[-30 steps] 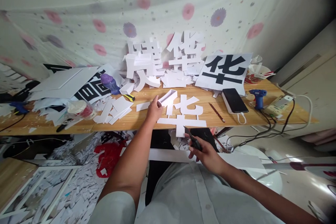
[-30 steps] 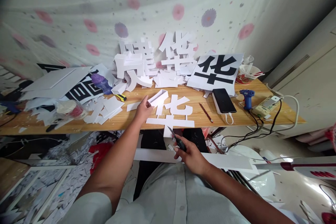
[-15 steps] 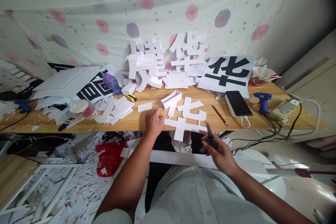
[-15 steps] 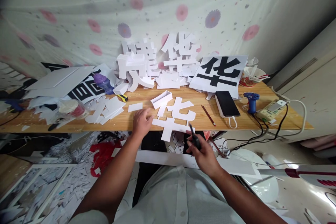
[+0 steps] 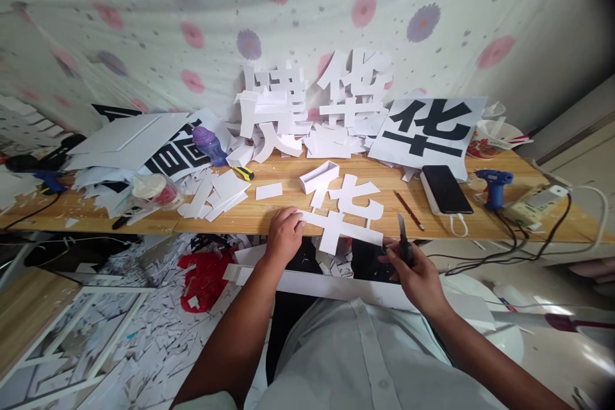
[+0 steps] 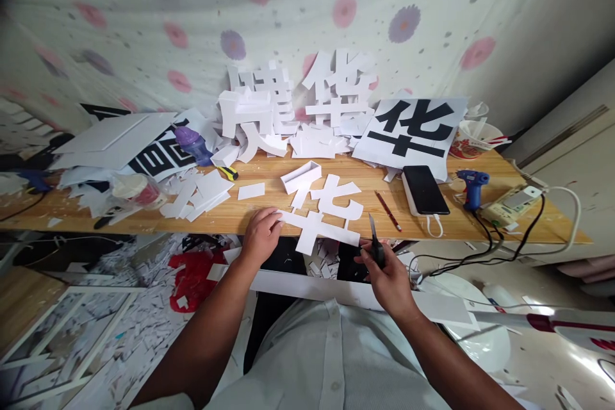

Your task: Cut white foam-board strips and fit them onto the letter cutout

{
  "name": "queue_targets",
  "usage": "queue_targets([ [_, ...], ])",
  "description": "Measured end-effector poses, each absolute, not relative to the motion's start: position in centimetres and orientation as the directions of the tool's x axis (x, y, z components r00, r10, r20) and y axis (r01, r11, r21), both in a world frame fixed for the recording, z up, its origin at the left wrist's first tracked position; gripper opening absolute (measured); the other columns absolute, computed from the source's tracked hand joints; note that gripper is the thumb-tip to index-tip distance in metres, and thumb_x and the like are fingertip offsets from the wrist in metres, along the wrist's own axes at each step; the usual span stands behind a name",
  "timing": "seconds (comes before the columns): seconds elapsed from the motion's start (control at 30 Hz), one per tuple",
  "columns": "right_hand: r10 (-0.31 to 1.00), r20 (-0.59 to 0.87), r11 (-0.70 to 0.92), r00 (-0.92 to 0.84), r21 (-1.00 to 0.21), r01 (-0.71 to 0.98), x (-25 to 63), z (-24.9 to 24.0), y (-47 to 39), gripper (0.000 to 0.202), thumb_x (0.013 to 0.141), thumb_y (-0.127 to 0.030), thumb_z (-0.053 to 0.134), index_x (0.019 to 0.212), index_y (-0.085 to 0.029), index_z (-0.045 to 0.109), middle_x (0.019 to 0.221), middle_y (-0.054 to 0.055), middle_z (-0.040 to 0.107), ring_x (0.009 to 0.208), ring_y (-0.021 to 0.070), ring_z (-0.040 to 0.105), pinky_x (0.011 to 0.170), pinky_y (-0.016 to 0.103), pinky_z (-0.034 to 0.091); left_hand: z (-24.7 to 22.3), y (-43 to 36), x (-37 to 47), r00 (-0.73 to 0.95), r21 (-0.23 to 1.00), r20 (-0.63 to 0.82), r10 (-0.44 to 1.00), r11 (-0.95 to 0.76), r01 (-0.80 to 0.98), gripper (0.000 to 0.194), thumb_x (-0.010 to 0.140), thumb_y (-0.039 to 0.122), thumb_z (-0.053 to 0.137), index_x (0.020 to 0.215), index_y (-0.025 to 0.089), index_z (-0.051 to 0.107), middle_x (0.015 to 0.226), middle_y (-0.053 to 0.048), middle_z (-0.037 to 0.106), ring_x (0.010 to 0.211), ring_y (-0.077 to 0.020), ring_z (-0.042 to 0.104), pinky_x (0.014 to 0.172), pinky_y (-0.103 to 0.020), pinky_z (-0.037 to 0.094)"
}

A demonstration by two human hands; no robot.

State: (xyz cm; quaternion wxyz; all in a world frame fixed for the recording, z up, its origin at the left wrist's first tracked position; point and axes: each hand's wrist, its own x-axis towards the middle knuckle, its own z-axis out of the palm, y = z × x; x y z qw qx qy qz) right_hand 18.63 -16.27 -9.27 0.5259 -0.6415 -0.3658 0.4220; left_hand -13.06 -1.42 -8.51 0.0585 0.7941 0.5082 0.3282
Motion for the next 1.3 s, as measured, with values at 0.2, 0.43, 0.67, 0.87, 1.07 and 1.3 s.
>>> queue_targets([
  [0.2,0.921,-0.158,-0.172,0.357,-0.985,0.007,18.1,-9.6,-16.9,0.053,0.087,-0.070,0.084,0.107,-0.023,0.069,0.143,0.019,0.072,0.086,0.0307,0.081,0.052,0.032,0.056,-8.2,1.0,-13.3,0.328,0.411,0.423,0.845,-0.501,0.761,0.025,0.096,0.019,0.065,0.111,0.027,0.084,0.127,-0.010,0.080,0.122,-0.0298,0.072,0.114,-0.050,0.058],
  [0.43,0.941,-0.178,-0.176,0.288,-0.984,-0.032,17.7,-10.0,-17.5,0.049,0.088,-0.066,0.085,0.108,-0.024,0.070,0.148,0.019,0.070,0.086,0.0309,0.080,0.051,0.034,0.058,-7.5,2.2,-12.9,0.404,0.347,0.387,0.829,-0.537,0.769,0.030,0.098,0.022,0.066,0.121,0.028,0.084,0.143,-0.012,0.072,0.137,-0.0331,0.064,0.120,-0.056,0.052],
  [0.67,0.934,-0.180,-0.188,0.308,-0.982,-0.004,18.2,-10.7,-17.8,0.050,0.092,-0.065,0.082,0.112,-0.022,0.069,0.149,0.018,0.070,0.084,0.0276,0.080,0.051,0.031,0.057,-7.5,2.8,-12.1,0.451,0.274,0.294,0.843,-0.527,0.805,0.037,0.106,0.030,0.061,0.138,0.029,0.078,0.161,-0.014,0.060,0.152,-0.0391,0.051,0.118,-0.063,0.050],
  [0.87,0.924,-0.207,-0.210,0.322,-0.977,-0.026,18.6,-11.2,-18.1,0.055,0.087,-0.068,0.085,0.109,-0.021,0.071,0.146,0.019,0.071,0.081,0.0275,0.080,0.050,0.031,0.058,-7.3,2.5,-12.2,0.448,0.266,0.278,0.849,-0.517,0.814,0.035,0.107,0.033,0.062,0.138,0.030,0.078,0.160,-0.013,0.061,0.150,-0.0383,0.053,0.118,-0.062,0.051],
  [1.07,0.920,-0.209,-0.211,0.333,-0.977,-0.030,18.4,-11.1,-18.4,0.054,0.086,-0.068,0.086,0.107,-0.021,0.071,0.142,0.018,0.073,0.079,0.0256,0.079,0.048,0.030,0.058,-8.1,3.0,-12.3,0.441,0.288,0.340,0.831,-0.538,0.792,0.032,0.105,0.028,0.061,0.131,0.028,0.081,0.156,-0.013,0.063,0.148,-0.0357,0.056,0.122,-0.058,0.050],
  [1.3,0.925,-0.206,-0.209,0.319,-0.978,-0.024,18.5,-11.3,-18.5,0.053,0.087,-0.067,0.085,0.108,-0.020,0.072,0.143,0.019,0.072,0.078,0.0253,0.079,0.047,0.030,0.057,-9.1,3.7,-12.7,0.376,0.342,0.403,0.835,-0.518,0.784,0.044,0.104,0.014,0.052,0.141,0.020,0.075,0.152,-0.015,0.065,0.145,-0.0323,0.058,0.127,-0.055,0.048],
])
